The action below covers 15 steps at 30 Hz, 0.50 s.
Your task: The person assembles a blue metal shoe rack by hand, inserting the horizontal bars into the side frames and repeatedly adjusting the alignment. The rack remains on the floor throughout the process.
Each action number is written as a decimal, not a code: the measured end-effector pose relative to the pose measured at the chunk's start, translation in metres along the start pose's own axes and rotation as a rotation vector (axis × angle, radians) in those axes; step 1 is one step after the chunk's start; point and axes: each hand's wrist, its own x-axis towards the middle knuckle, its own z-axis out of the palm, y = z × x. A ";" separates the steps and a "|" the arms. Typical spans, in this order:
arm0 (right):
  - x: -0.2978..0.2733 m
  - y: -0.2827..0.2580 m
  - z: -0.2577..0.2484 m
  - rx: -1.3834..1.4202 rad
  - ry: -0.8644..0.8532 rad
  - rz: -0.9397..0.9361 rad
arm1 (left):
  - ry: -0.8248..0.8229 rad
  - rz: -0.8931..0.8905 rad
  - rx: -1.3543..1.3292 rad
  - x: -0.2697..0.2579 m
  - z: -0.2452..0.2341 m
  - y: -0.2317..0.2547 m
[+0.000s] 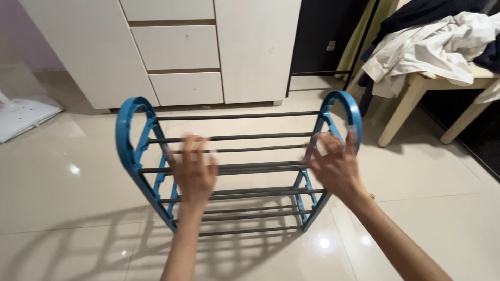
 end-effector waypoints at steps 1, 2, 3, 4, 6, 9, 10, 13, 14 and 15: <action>-0.003 0.009 -0.002 -0.076 -0.056 0.218 | -0.038 0.058 -0.037 0.000 0.011 0.016; -0.005 0.016 -0.003 -0.153 -0.112 0.436 | -0.076 0.116 -0.074 0.001 0.021 0.030; -0.007 0.022 -0.004 0.014 0.008 0.551 | -0.072 0.160 -0.129 0.002 0.028 0.044; -0.011 0.031 -0.003 0.180 0.133 0.662 | -0.067 0.205 -0.184 0.004 0.033 0.058; -0.021 0.047 0.007 0.649 0.183 0.882 | -0.115 0.277 -0.218 0.008 0.035 0.086; -0.028 0.046 0.041 1.355 0.105 1.026 | -0.153 0.392 -0.255 0.017 0.031 0.122; -0.031 0.039 0.050 1.449 0.203 0.979 | -0.160 0.428 -0.262 0.020 0.030 0.130; -0.038 0.022 0.065 1.310 0.312 1.081 | -0.228 0.422 -0.218 0.028 0.036 0.146; -0.037 0.021 0.068 1.316 0.319 1.099 | -0.203 0.423 -0.217 0.028 0.036 0.147; -0.036 0.021 0.070 1.322 0.326 1.117 | -0.177 0.424 -0.216 0.028 0.037 0.147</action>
